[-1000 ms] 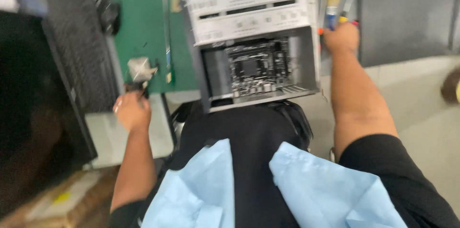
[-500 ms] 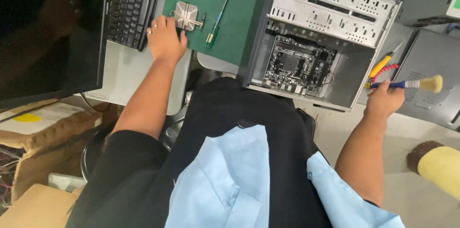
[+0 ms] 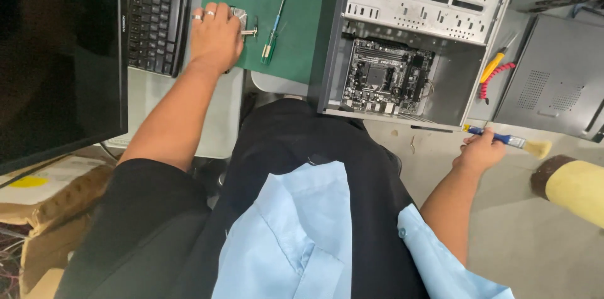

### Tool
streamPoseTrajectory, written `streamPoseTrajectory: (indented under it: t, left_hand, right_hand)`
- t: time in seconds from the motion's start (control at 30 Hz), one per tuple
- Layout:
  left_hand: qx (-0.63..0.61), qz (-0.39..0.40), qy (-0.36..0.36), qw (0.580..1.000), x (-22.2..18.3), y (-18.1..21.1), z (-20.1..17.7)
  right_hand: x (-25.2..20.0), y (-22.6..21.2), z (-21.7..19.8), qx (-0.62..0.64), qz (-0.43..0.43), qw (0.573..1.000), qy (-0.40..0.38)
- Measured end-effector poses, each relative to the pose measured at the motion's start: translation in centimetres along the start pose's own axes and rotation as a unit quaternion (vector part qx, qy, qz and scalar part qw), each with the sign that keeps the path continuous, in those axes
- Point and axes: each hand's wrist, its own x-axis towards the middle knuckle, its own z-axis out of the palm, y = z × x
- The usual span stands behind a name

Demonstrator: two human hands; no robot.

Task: Cleaning a CPU heatsink with a brush and adjusting the mounting hardware.

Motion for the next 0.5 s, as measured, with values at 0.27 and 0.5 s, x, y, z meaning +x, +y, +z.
streamPoseTrajectory:
  t: [0.27,0.5]
  left_hand:
    - [-0.088,0.010,-0.028,0.996,1.0,-0.5,-1.3]
    - [-0.274,-0.139,0.021,0.952,2.4,3.8,-0.2]
  right_hand:
    - [-0.9,2.4,0.2,0.022,0.073,0.997,0.007]
    - [-2.0,1.9,0.6,-0.016,0.072,0.996,-0.040]
